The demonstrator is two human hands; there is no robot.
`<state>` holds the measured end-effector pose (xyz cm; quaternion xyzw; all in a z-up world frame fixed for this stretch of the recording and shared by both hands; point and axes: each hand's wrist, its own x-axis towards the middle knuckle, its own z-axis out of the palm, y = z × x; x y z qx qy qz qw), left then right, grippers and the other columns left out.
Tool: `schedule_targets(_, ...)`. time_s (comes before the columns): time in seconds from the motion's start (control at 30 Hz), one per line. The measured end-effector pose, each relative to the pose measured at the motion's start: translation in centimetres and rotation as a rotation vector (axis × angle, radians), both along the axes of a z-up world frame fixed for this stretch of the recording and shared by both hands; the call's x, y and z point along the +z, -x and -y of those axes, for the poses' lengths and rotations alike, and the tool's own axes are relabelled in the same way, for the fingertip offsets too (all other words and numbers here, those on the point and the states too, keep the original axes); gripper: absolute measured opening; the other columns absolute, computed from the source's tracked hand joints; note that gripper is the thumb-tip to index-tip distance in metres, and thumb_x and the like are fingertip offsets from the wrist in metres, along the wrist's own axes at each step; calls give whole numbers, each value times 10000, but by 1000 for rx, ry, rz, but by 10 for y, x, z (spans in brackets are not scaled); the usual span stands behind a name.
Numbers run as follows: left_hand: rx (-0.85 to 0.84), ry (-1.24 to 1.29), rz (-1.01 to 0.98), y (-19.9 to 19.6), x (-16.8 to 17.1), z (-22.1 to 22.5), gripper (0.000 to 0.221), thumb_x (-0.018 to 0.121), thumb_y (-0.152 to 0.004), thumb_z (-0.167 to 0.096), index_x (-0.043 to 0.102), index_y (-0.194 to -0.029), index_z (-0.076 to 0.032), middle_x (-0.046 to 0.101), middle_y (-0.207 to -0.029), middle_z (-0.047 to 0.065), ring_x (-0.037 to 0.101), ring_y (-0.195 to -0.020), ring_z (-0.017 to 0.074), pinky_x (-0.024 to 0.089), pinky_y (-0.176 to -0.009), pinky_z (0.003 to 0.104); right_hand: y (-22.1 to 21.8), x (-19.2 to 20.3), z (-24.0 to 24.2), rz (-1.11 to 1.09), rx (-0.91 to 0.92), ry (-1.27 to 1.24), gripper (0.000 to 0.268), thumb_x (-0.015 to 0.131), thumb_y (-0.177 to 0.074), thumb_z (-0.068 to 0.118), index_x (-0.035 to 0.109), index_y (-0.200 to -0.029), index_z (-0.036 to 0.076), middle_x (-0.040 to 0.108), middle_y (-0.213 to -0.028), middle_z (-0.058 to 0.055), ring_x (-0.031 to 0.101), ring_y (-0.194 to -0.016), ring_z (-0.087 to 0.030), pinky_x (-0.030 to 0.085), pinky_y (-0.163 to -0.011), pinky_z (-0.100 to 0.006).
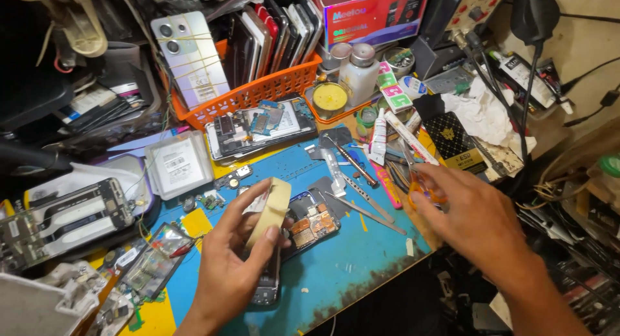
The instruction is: Removing the motherboard from a smartphone and cutting adhesive tape for repair.
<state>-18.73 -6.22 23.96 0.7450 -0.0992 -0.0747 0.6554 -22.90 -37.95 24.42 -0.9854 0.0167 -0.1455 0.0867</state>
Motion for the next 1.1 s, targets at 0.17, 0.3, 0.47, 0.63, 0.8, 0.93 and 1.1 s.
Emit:
schedule_targets(0.17, -22, 116, -50, -6, 7, 9, 503, 647, -899, -157, 608, -1401, -150, 819, -963, 124, 808, -760, 175, 670, -785, 304, -10, 16, 10, -589, -405, 14, 495, 574, -902, 511, 570, -1394, 460, 803, -1080, 125, 745, -1059, -270, 567, -880, -482)
schedule_targets(0.3, -83, 202, -48, -10, 12, 13, 445, 638, -907, -114, 613, -1351, -122, 788, -985, 142, 803, -886, 201, 690, -872, 326, -18, 14, 12, -574, -416, -11, 586, 624, -876, 533, 565, -1451, 438, 811, -1101, 166, 753, -1081, -235, 580, -915, -466)
schedule_targets(0.47, -92, 143, -86, -15, 16, 23, 302, 636, -906, -75, 651, -1204, -124, 791, -912, 120, 815, -789, 178, 703, -790, 312, -20, 12, 18, -560, -435, -105, 605, 697, -826, 443, 639, -1424, 367, 813, -973, 118, 759, -938, -167, 549, -838, -408)
schedule_targets(0.63, -26, 221, -173, -21, 9, 29, 164, 665, -917, -92, 647, -1076, -56, 759, -786, 157, 745, -619, 214, 664, -615, 330, -6, 24, 19, -574, -466, -163, 426, 719, -772, 389, 812, -1188, 393, 786, -820, 91, 684, -774, -105, 480, -756, -302)
schedule_targets(0.8, 5, 200, -290, -25, 13, 28, 127, 625, -930, -89, 652, -1037, -27, 731, -762, 216, 708, -550, 255, 632, -524, 361, 13, -8, 42, -322, -336, -276, 467, 793, -736, 314, 757, -1200, 351, 812, -818, 24, 755, -693, -93, 544, -712, -273)
schedule_targets(0.93, 7, 88, -231, -21, 22, 31, 106, 632, -946, -130, 629, -966, -26, 703, -650, 193, 644, -393, 277, 516, -389, 348, 23, -12, 24, -162, -20, -488, 471, 858, -705, 206, 774, -1160, 293, 764, -839, 58, 643, -556, -51, 560, -572, -216)
schedule_targets(1.1, -22, 170, -165, -18, 2, 30, 103, 633, -942, -99, 636, -987, -7, 675, -640, 211, 663, -412, 271, 560, -414, 345, 28, -7, 1, -149, 98, -450, 610, 886, -654, 270, 725, -1236, 354, 759, -841, 61, 673, -641, -60, 549, -609, -245)
